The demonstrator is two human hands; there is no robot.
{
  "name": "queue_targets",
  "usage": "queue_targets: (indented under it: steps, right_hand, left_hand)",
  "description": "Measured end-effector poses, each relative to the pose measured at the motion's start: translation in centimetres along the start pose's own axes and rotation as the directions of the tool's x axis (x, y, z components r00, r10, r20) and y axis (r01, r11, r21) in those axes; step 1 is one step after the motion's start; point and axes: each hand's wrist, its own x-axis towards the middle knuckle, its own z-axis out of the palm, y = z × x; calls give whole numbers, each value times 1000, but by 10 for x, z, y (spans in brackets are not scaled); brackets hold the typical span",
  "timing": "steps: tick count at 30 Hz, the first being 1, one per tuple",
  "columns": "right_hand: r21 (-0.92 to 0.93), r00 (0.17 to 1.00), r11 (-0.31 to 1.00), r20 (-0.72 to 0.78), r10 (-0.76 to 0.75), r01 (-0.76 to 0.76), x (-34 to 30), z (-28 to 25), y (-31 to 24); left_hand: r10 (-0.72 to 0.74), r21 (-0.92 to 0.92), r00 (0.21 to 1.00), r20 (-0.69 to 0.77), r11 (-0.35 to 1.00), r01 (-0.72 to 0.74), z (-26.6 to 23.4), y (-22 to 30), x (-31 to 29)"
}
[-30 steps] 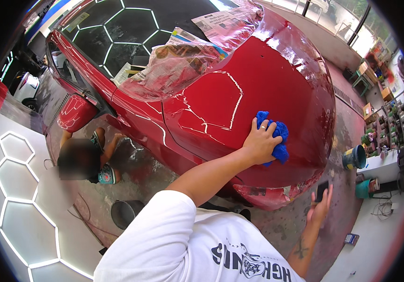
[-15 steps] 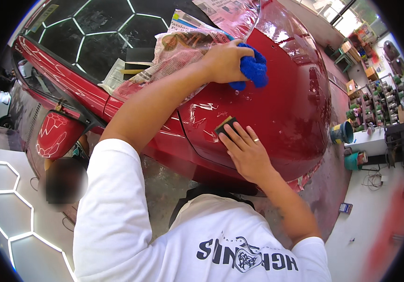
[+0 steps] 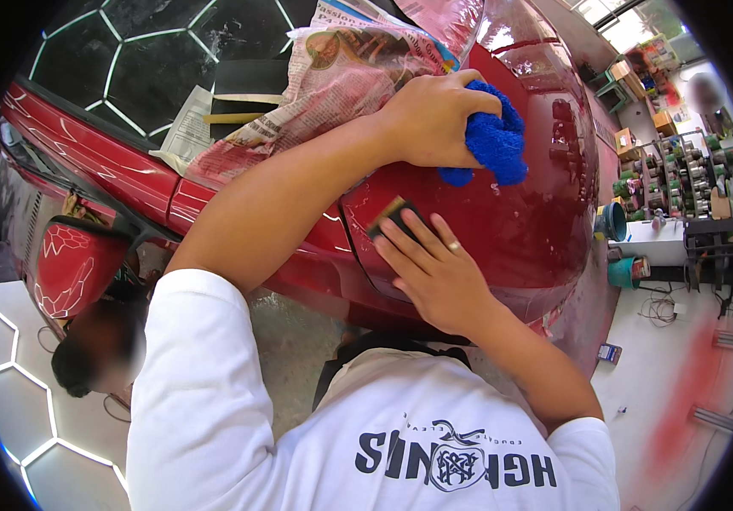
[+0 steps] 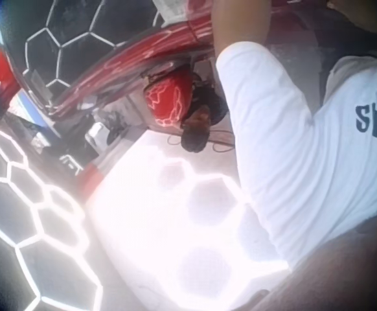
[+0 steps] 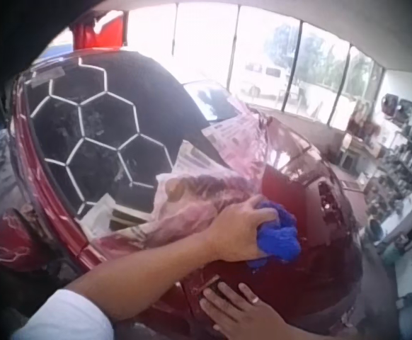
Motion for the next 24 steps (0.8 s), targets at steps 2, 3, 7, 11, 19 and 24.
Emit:
queue_targets:
  steps: [2,3,7,11,19,24]
  right_hand:
    - [-66,998,998,58,3,1,-43,-3,8]
    - [-93,996,996,88,-2,11,-52,-9,9]
    - [-69,998,995,5,70,-69,-4,-2,-11]
    - [-44,985,985,-63,161,-164,23,5,-29]
    - [-58,966,969,-105,235,-241,25,11,-50]
    - [-75,963,960,-24,267,-268,-9,12,-70]
  left_hand:
    - [9,-6,1000,-19,1000,-9,5,5,6]
    - [5,1,1000,-28,1000,-5,7,6,6]
    - [-5,8,995,-98,1000,6,14,4,10]
    - [0,35,993,-119,999,4,8,0,12]
    - [-57,53,989,-138,996,65,8,0,11]
    - [-70,23,988,-141,997,74,8,1,10]
